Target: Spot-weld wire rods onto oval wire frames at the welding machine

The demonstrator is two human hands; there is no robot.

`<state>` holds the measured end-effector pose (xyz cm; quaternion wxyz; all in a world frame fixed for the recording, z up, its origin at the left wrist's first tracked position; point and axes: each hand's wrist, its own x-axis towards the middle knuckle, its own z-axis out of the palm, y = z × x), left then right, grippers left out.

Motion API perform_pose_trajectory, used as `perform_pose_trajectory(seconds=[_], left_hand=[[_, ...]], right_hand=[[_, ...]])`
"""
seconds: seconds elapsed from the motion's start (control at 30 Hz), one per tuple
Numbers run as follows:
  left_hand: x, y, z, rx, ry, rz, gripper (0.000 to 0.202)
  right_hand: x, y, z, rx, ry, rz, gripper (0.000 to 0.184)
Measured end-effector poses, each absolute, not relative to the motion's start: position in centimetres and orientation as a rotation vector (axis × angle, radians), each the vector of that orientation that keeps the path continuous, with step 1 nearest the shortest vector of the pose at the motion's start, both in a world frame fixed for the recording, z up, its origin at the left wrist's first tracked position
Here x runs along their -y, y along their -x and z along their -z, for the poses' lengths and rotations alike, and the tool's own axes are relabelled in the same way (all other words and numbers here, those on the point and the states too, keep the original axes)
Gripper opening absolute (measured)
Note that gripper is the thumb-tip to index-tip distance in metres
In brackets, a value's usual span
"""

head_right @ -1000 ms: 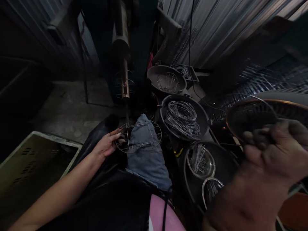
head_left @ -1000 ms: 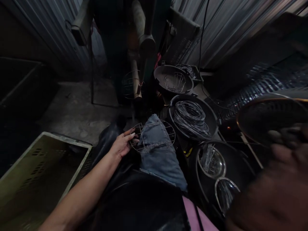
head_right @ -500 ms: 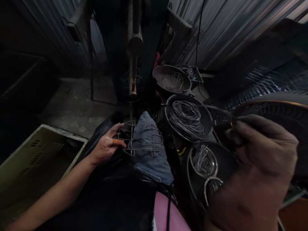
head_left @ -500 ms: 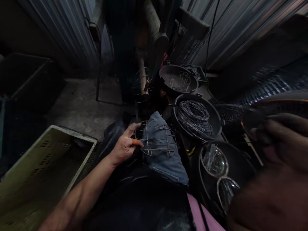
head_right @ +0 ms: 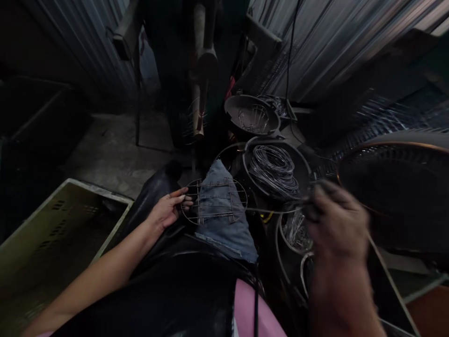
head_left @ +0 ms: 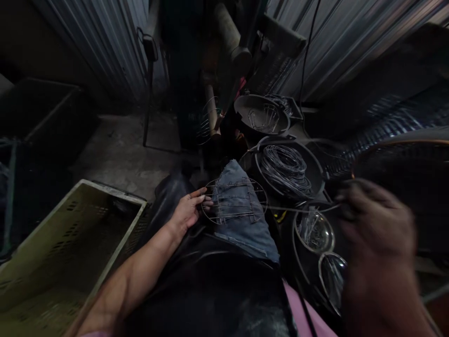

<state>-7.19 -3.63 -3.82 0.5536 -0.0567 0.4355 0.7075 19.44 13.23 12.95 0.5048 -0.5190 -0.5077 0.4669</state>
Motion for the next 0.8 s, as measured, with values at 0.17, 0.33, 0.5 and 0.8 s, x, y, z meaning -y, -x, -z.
perform_pose_trajectory(seconds=[0.17, 0.33, 0.5, 0.8], left_hand=[[4.3, 7.7, 3.6, -0.899, 0.177, -1.644, 0.031], [4.6, 8.2, 3.2, -0.806, 0.201, -1.656, 0.040], [4.5, 8.0, 3.3, -0.836, 0.102, -1.671, 0.023], [4.4, 7.7, 3.4, -1.069, 0.056, -1.689, 0.046]], right_hand=[[-12.8, -12.6, -3.4, 1.199, 1.188, -1.834, 0.031], [-13.4, -12.2, -0.6, 1.246, 1.250, -1.995, 0.027], [-13.5, -12.2, -0.8, 1.291, 1.311, -1.839, 0.031], [-14.4, -13.3, 1.3, 1.746, 1.450, -1.241, 0.043]])
